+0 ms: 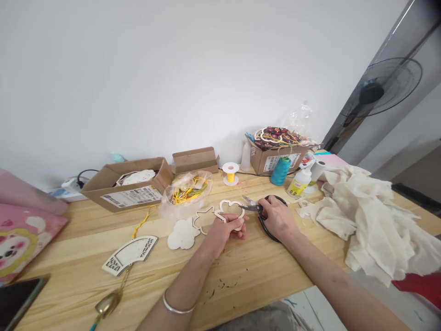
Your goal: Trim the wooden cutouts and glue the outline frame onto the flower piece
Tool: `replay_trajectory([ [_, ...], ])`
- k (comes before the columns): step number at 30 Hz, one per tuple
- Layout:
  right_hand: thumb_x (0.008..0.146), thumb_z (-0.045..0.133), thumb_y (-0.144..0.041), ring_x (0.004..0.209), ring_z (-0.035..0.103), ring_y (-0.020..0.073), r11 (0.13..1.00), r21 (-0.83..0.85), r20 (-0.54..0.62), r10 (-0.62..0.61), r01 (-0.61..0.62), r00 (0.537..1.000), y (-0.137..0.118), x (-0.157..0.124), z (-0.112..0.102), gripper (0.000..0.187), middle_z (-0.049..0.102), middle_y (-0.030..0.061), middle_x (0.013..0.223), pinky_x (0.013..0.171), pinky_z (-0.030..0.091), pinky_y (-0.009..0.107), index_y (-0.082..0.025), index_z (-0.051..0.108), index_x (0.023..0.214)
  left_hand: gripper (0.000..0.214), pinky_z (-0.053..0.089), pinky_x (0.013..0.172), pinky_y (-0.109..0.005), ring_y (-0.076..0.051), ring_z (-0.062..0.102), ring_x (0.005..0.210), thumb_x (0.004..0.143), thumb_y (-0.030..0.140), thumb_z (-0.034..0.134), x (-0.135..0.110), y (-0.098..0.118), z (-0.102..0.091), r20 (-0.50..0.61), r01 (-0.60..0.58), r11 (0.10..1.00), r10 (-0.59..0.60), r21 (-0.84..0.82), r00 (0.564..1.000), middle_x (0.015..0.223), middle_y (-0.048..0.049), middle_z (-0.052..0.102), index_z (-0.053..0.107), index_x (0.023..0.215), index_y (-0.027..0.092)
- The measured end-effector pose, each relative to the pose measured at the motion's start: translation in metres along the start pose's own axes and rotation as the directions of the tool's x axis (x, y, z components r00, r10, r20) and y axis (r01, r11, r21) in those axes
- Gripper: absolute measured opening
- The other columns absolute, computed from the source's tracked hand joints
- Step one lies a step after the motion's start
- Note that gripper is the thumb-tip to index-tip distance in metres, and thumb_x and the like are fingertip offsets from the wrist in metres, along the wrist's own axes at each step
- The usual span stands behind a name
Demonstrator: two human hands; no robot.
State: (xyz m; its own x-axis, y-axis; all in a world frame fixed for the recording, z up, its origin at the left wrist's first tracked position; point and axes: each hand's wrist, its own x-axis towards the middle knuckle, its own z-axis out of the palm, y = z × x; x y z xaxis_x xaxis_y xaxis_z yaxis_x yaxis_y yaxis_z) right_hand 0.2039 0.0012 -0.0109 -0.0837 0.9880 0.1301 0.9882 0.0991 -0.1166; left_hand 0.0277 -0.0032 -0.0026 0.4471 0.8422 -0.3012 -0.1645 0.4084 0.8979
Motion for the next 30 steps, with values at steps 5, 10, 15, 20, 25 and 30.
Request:
replay_trajectory([
  [5, 0.073, 0.048, -0.017, 0.072, 0.049, 0.0148, 1.0, -0.019, 0.023, 0.014, -0.013, 1.0, -0.001, 0.001, 0.001, 0.015, 0.053, 0.0049, 0.084, 0.057, 0.027, 0.024, -0.021, 0.056, 0.085, 0.026, 0.046, 0.057, -0.027, -0.007, 0.042, 0.049, 0.067, 0.028, 0.063, 0.0, 0.002, -0.003, 0.04, 0.005, 0.999, -0.007, 0.041, 0.999, 0.056, 0.0001, 0.052, 0.066, 0.083, 0.008],
  [10, 0.073, 0.048, -0.016, 0.071, 0.049, 0.0146, 0.999, -0.03, 0.009, 0.018, -0.018, 1.0, -0.001, 0.002, 0.003, 0.013, 0.053, 0.0044, 0.082, 0.056, 0.027, 0.024, -0.021, 0.056, 0.082, 0.026, 0.047, 0.058, -0.028, -0.007, 0.043, 0.049, 0.067, 0.028, 0.063, -0.003, 0.003, -0.003, 0.027, 0.025, 0.998, -0.026, 0.052, 0.999, 0.056, 0.0001, 0.052, 0.066, 0.083, 0.008],
  [15, 0.072, 0.048, -0.015, 0.071, 0.05, 0.0143, 0.999, -0.022, 0.017, 0.04, -0.039, 0.999, -0.001, 0.002, 0.003, 0.013, 0.054, 0.0039, 0.082, 0.054, 0.026, 0.023, -0.022, 0.055, 0.082, 0.026, 0.048, 0.058, -0.029, -0.007, 0.042, 0.049, 0.068, 0.027, 0.062, -0.005, 0.002, 0.0, 0.015, 0.009, 0.999, -0.009, 0.031, 1.0, 0.056, 0.0007, 0.052, 0.065, 0.084, 0.007],
  [20, 0.071, 0.048, -0.015, 0.069, 0.05, 0.014, 0.999, -0.013, 0.004, 0.052, -0.052, 0.999, -0.002, 0.002, 0.003, 0.013, 0.054, 0.0034, 0.08, 0.053, 0.025, 0.023, -0.021, 0.055, 0.08, 0.026, 0.048, 0.058, -0.029, -0.007, 0.043, 0.048, 0.067, 0.028, 0.063, -0.005, 0.003, 0.004, -0.024, 0.012, 0.999, -0.011, 0.03, 1.0, 0.056, 0.0005, 0.052, 0.065, 0.082, 0.007],
  [25, 0.072, 0.048, -0.015, 0.067, 0.049, 0.0129, 0.998, 0.002, 0.01, 0.067, -0.067, 0.998, -0.002, 0.001, 0.003, 0.012, 0.054, 0.0031, 0.08, 0.053, 0.024, 0.024, -0.021, 0.055, 0.079, 0.026, 0.048, 0.059, -0.029, -0.007, 0.043, 0.049, 0.067, 0.029, 0.063, -0.006, 0.004, 0.006, -0.048, 0.011, 0.999, -0.009, 0.032, 0.999, 0.055, 0.001, 0.051, 0.064, 0.082, 0.008],
  [30, 0.072, 0.047, -0.015, 0.068, 0.049, 0.0134, 0.999, -0.016, 0.002, 0.05, -0.05, 0.999, -0.002, 0.001, 0.004, 0.013, 0.053, 0.0033, 0.08, 0.052, 0.024, 0.023, -0.022, 0.055, 0.08, 0.025, 0.048, 0.059, -0.03, -0.007, 0.041, 0.049, 0.067, 0.029, 0.062, -0.009, 0.01, 0.0, -0.008, 0.043, 0.996, -0.043, 0.082, 0.999, 0.056, 0.0008, 0.051, 0.065, 0.08, 0.008],
])
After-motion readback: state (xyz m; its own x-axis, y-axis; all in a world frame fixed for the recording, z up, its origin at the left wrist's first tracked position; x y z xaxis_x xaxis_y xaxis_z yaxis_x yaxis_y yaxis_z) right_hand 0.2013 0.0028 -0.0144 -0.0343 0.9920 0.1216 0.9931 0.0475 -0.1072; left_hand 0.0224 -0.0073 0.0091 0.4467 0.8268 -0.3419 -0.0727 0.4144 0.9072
